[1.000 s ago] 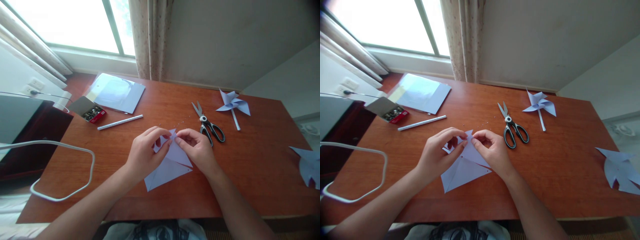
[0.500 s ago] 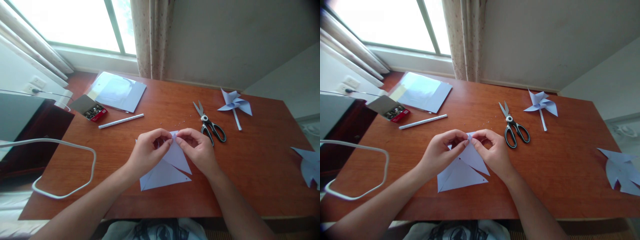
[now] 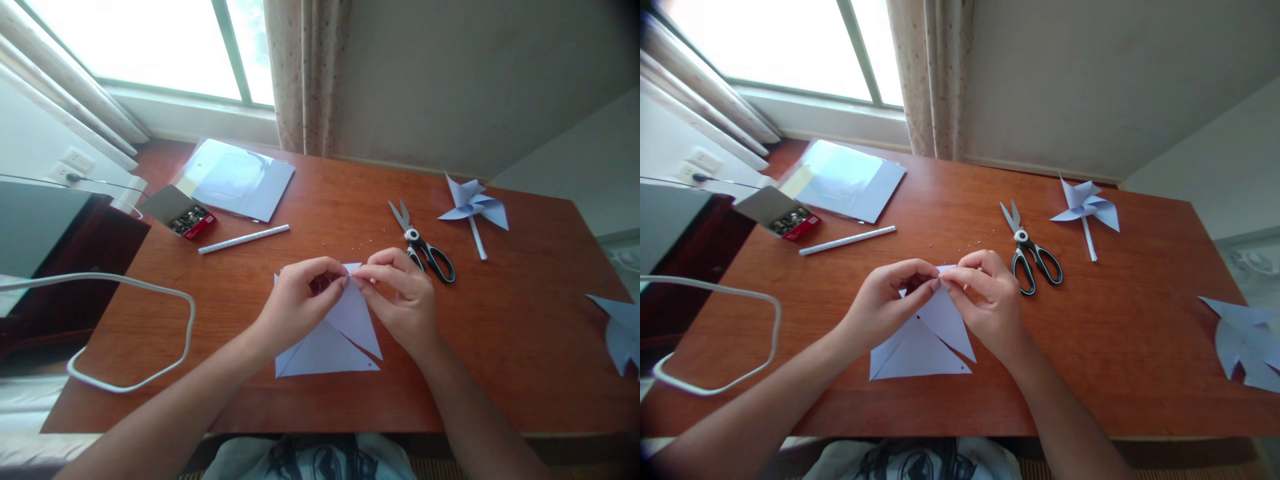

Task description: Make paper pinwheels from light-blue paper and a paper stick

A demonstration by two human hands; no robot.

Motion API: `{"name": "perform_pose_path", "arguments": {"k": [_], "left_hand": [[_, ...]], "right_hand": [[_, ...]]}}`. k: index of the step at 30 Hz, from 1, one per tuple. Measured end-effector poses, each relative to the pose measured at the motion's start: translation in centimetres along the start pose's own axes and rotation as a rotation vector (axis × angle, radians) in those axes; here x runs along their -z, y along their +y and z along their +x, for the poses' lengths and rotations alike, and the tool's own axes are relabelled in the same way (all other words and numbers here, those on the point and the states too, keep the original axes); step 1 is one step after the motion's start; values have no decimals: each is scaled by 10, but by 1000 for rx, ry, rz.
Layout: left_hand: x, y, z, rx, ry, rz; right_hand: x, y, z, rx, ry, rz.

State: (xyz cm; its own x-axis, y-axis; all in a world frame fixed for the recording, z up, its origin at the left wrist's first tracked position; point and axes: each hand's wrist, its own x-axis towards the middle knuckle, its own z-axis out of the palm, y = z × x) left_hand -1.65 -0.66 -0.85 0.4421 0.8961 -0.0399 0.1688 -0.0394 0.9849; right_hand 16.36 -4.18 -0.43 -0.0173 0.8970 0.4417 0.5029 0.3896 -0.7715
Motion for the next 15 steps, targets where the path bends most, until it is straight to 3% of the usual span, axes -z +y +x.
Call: {"name": "perform_pose_path", "arguments": {"k": [7, 15], "left_hand": [[3, 3, 2, 96, -40, -265], [3, 6, 3, 169, -53, -374]], "right_hand": [[-1, -1, -2, 113, 2, -73], [0, -2, 0, 75, 8, -72]]}}
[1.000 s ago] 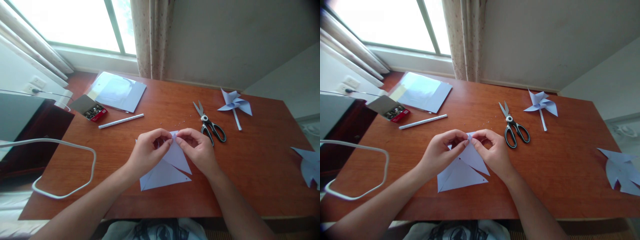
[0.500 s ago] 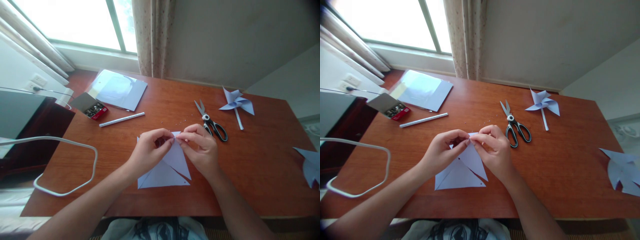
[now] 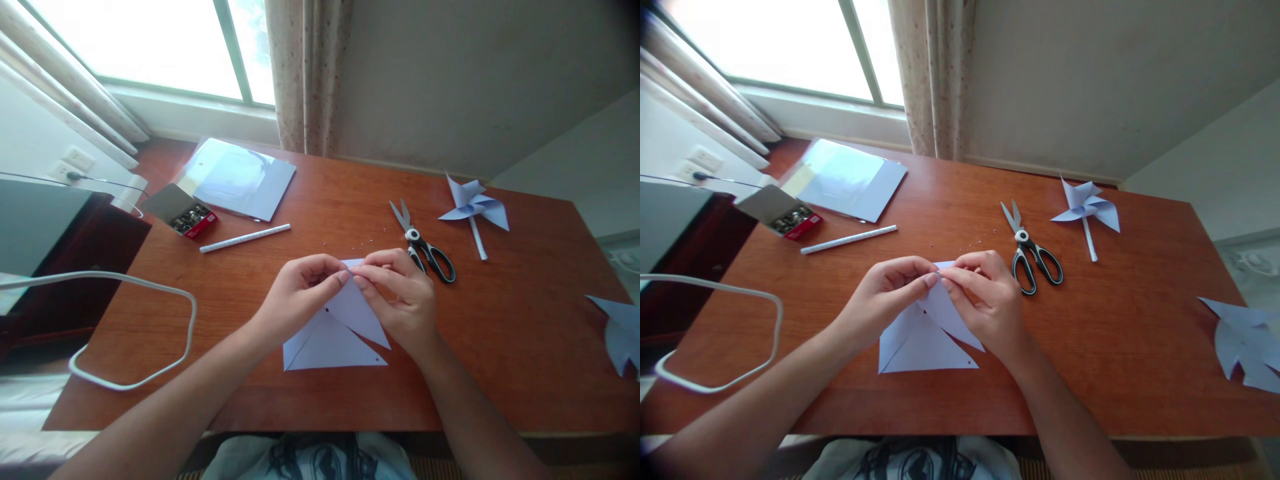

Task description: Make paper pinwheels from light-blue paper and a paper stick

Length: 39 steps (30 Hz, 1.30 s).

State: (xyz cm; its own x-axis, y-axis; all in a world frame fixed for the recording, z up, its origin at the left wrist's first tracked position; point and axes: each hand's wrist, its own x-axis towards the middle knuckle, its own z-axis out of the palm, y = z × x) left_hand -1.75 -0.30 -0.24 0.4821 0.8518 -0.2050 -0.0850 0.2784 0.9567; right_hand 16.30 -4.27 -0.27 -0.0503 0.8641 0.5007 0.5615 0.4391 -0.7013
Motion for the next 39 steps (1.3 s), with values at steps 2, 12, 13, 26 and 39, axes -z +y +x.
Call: {"name": "perform_pose_path", "arguments": {"k": [2, 12, 13, 26, 39], "left_hand": [[0, -1, 1, 23, -1, -21], [-2, 1, 0, 4, 22, 40], [-2, 0, 0, -6, 26, 50], [0, -3, 0, -53, 41, 149], [-1, -1, 0, -46, 19, 165]], "right_hand": [[-1, 0, 0, -1, 10, 4], [-4, 1, -1, -48, -5, 59], [-4, 1, -1, -51, -7, 64], [-1, 0, 1, -464, -50, 349], [-5, 3, -1, -478, -92, 445]]}}
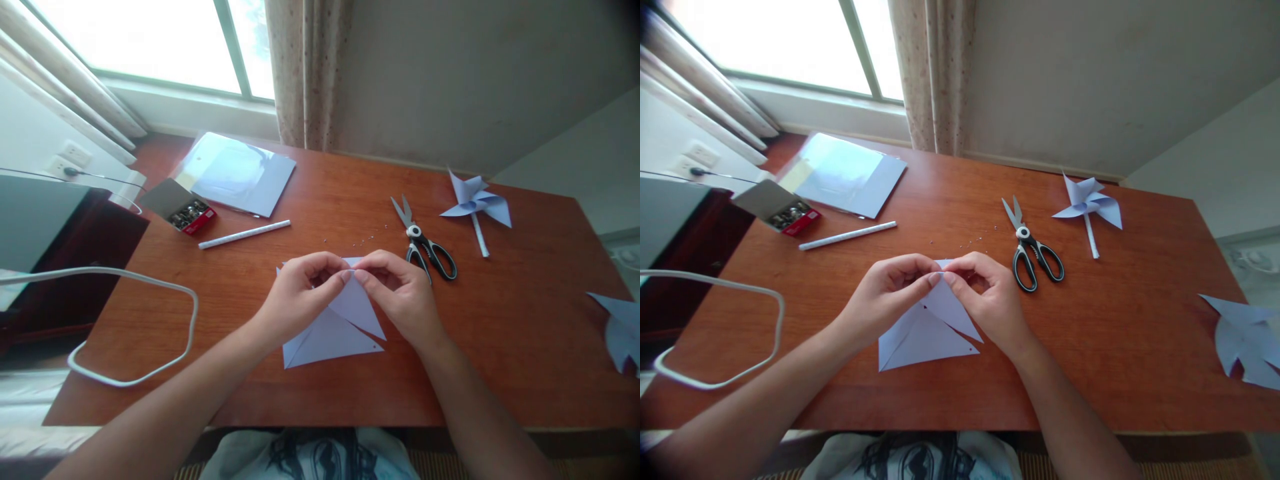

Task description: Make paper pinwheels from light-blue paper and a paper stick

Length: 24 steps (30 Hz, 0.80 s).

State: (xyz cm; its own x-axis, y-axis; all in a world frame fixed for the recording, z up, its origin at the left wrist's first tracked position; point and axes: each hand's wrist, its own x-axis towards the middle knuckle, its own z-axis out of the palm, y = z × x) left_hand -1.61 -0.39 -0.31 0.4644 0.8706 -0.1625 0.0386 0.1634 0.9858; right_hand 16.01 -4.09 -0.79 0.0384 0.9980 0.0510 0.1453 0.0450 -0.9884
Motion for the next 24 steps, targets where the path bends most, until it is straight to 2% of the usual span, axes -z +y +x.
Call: {"name": "perform_pose_path", "arguments": {"k": [18, 24], "left_hand": [[-1, -2, -1, -43, 31, 73], [-3, 2, -3, -154, 75, 270]], "right_hand": [[0, -4, 0, 55, 4, -106], [1, -6, -1, 92, -13, -161]]}}
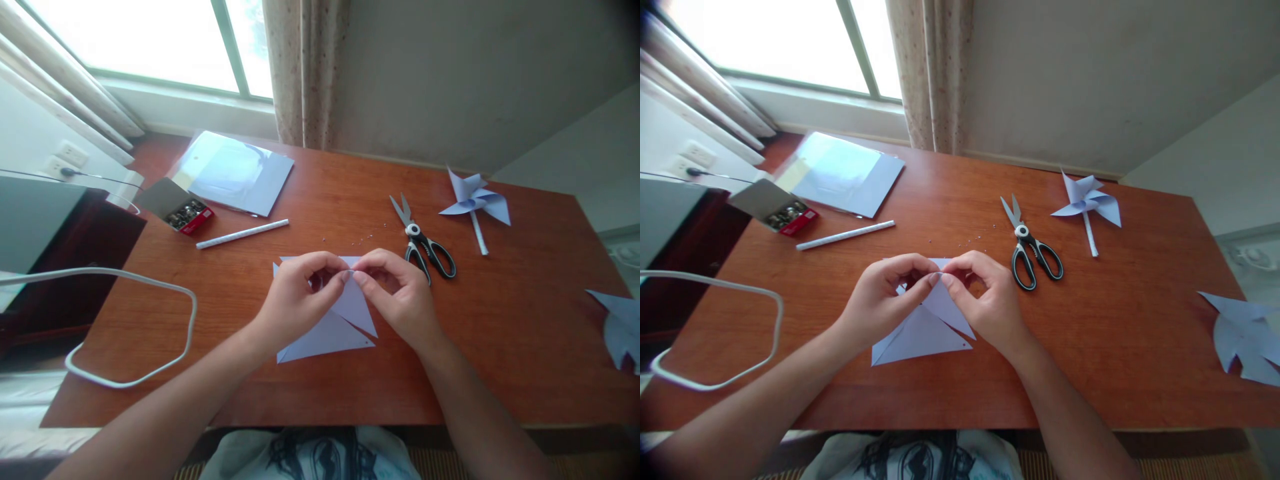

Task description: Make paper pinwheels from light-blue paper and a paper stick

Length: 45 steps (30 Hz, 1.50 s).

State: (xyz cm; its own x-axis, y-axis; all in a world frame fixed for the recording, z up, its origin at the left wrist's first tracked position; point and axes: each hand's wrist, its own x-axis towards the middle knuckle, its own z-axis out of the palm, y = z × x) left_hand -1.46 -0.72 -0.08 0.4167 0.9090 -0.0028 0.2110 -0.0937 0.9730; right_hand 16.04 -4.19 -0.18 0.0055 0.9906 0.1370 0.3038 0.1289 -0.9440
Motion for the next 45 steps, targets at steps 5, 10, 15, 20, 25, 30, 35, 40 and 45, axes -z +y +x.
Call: {"name": "perform_pose_path", "arguments": {"k": [5, 10, 15, 20, 25, 30, 35, 40, 45], "left_hand": [[-1, 2, -2, -165, 35, 251], [-2, 0, -3, -218, 42, 282], [-1, 2, -3, -207, 55, 279], [0, 4, -3, -178, 60, 261], [0, 3, -3, -183, 54, 249], [0, 0, -2, -222, 66, 243], [1, 1, -2, -227, 56, 254], [1, 3, -3, -220, 73, 255], [1, 0, -3, -219, 72, 245]], "right_hand": [[0, 0, 1, 39, -3, -106], [-2, -1, 0, 44, -2, -154], [-2, 0, -1, 13, -6, -86], [-2, 2, -1, -11, -3, -13], [-2, 3, -1, 13, -7, -25], [-2, -1, -1, 53, -27, -65], [-1, -1, -1, 77, -30, -83], [-2, 0, -2, 55, -13, -63], [-3, 0, -2, 50, -7, -65]]}}
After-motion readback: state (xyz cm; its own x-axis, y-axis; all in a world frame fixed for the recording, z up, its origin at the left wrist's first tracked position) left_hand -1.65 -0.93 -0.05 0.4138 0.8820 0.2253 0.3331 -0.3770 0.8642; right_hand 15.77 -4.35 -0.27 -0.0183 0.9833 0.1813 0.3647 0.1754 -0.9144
